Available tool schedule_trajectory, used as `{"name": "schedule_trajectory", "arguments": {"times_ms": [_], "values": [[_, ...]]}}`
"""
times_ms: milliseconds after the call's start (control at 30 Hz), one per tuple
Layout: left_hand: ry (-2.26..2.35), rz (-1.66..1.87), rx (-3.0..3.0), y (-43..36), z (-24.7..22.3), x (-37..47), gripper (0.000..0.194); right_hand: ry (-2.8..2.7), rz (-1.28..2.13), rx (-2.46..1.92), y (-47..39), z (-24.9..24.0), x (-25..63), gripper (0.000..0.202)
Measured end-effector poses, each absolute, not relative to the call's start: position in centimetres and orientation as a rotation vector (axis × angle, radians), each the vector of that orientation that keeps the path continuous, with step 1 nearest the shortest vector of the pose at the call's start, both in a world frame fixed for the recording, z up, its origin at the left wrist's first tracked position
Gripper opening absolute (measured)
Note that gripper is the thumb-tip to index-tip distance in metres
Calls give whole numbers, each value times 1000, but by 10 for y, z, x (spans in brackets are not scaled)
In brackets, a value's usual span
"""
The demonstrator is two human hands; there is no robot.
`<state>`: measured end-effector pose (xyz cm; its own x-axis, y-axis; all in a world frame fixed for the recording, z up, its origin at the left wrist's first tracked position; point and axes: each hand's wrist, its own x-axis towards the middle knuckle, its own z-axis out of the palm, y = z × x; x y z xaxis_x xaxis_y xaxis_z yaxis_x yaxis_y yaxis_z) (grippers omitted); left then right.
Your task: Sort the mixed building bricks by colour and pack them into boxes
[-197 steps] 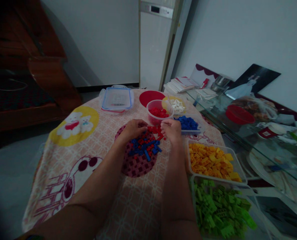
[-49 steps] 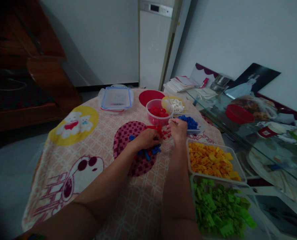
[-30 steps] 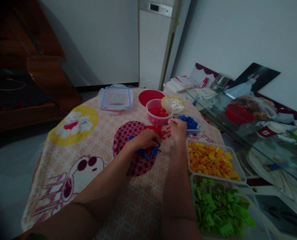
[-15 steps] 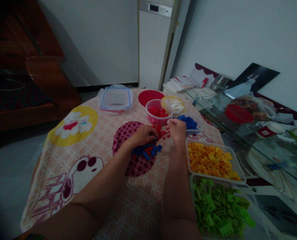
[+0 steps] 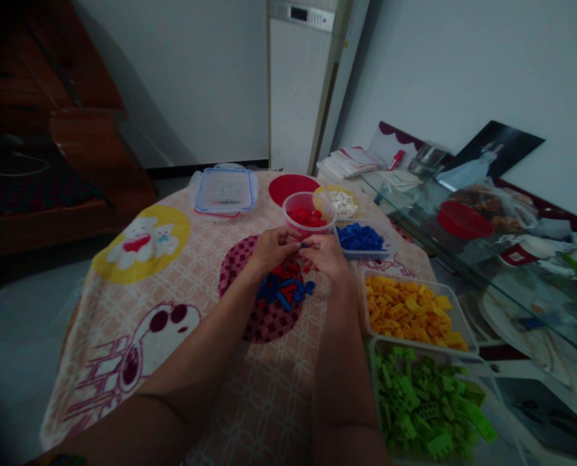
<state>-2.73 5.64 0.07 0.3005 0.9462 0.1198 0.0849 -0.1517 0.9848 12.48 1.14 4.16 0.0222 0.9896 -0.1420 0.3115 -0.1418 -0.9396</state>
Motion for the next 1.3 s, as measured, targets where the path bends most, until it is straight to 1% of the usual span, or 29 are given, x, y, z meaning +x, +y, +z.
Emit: {"name": "schedule_trajectory", "arguments": {"times_ms": [100, 200, 367, 567, 633, 667, 733, 767, 900, 1067, 1167, 1300], "values": [[998, 1043, 1580, 55, 2, -26, 17, -1345, 1118, -1529, 12, 40, 126, 8], [1028, 1021, 1692, 51, 5, -25, 17, -1278, 1070, -1528, 12, 40, 129, 8], [963, 829, 1978, 40, 10, -17, 22, -1082, 911, -1519, 17, 35, 139, 9], [847, 499, 2344, 19, 13, 1, 32, -702, 513, -1470, 26, 23, 164, 24], [821, 381, 2442, 13, 15, 4, 28, -626, 408, -1463, 26, 20, 172, 32], [807, 327, 2480, 11, 16, 6, 23, -602, 382, -1464, 26, 20, 174, 35], [801, 252, 2520, 8, 17, 7, 11, -580, 371, -1469, 25, 20, 176, 39], [807, 236, 2521, 8, 18, 8, 10, -586, 383, -1471, 25, 20, 176, 40], [814, 278, 2475, 8, 16, 9, 16, -662, 436, -1483, 27, 18, 173, 40], [804, 264, 2498, 7, 17, 8, 15, -725, 448, -1472, 28, 17, 171, 41], [805, 253, 2503, 8, 17, 7, 17, -724, 504, -1485, 26, 20, 169, 35], [849, 446, 2361, 18, 12, 2, 22, -806, 630, -1511, 24, 23, 163, 22]]}}
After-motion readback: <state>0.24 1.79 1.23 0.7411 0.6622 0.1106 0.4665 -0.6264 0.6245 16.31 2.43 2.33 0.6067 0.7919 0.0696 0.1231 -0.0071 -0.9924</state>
